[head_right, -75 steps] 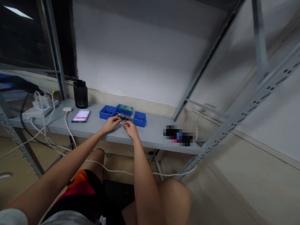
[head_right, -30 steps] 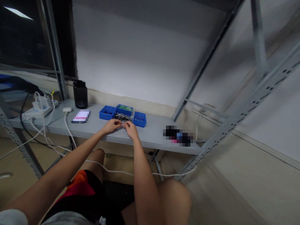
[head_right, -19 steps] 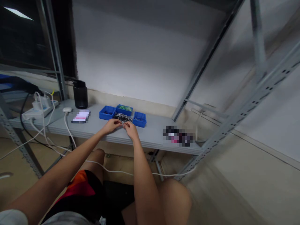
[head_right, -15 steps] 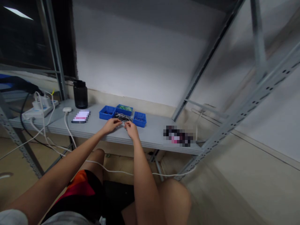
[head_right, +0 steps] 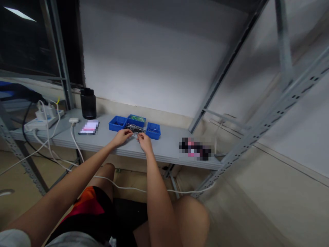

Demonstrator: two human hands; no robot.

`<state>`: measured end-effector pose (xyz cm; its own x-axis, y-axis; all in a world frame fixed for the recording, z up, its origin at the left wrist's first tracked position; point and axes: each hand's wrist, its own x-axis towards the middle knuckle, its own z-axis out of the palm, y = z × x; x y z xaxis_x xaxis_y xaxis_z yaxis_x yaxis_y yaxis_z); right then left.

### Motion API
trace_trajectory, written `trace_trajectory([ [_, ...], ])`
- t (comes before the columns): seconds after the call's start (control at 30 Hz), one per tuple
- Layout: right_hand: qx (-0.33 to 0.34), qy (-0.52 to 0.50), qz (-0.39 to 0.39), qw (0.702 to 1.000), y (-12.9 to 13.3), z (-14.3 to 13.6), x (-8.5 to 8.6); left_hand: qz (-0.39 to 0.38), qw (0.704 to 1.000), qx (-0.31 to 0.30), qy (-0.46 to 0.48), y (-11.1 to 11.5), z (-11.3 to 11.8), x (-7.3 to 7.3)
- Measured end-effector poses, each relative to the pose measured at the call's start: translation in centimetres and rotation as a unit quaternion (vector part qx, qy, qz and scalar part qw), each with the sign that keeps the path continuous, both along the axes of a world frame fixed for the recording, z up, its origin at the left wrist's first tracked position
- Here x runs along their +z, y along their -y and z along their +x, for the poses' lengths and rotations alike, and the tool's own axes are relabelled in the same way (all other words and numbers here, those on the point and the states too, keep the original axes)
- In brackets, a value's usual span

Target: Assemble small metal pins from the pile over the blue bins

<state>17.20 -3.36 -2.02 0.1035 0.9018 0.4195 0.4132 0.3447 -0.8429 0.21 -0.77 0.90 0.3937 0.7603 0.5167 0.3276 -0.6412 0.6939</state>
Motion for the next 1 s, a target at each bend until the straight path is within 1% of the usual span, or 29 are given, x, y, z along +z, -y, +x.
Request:
trace_trajectory([
  [0.23, 0.03, 0.042, 0.001, 0.999, 0.5, -0.4, 0.4, 0.01, 0.999, -0.017, 0.029, -0.1, -0.1, 0.1],
  [0.6, 0.052, 0.053, 0.002, 0.997, 0.7, -0.6, 0.7, 0.011, 0.999, -0.04, 0.018, -0.4, 0.1, -0.2],
  [0.8, 0.036, 0.033, -0.005, 0.999, 0.4, -0.4, 0.5, 0.0, 1.0, -0.014, 0.021, -0.7, 0.1, -0.7],
  [1.0, 0.034, 0.025, 0.001, 0.999, 0.6, -0.4, 0.6, -0.007, 0.999, -0.034, -0.018, -1.0, 0.1, -1.0],
])
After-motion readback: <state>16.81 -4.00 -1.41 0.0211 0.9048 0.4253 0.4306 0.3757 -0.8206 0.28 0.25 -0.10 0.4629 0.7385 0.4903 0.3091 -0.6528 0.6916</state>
